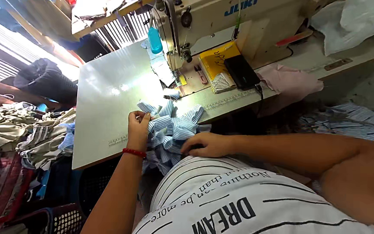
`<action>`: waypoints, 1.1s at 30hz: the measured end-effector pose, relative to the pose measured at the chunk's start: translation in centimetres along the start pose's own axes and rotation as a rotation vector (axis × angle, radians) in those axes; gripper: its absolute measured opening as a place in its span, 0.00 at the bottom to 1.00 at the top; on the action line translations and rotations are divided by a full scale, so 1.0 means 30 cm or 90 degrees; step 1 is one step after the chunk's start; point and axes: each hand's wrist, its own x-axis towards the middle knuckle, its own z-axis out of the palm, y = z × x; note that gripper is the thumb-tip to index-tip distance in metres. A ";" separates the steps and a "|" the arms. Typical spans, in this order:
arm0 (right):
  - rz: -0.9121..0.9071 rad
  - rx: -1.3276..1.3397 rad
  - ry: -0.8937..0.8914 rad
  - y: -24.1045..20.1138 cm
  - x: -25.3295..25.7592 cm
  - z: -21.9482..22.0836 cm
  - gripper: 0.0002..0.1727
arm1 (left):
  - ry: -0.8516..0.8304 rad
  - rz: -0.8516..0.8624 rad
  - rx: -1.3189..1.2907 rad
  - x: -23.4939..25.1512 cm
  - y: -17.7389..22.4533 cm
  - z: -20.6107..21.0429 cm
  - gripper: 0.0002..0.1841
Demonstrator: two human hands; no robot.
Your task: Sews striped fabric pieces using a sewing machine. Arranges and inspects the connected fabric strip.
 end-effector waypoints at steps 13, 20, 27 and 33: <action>0.061 -0.245 0.475 0.065 -0.106 -0.099 0.13 | -0.468 0.154 0.494 -0.256 0.053 -0.028 0.25; -0.005 -0.342 0.518 0.033 -0.019 -0.189 0.15 | -0.414 0.282 0.108 -0.217 0.006 -0.031 0.15; 0.027 -0.411 0.524 0.029 0.106 -0.207 0.19 | 0.008 0.170 0.430 -0.050 -0.018 0.077 0.34; 0.074 -0.498 0.460 0.062 0.176 -0.270 0.23 | -0.072 0.400 0.257 -0.071 0.036 0.118 0.10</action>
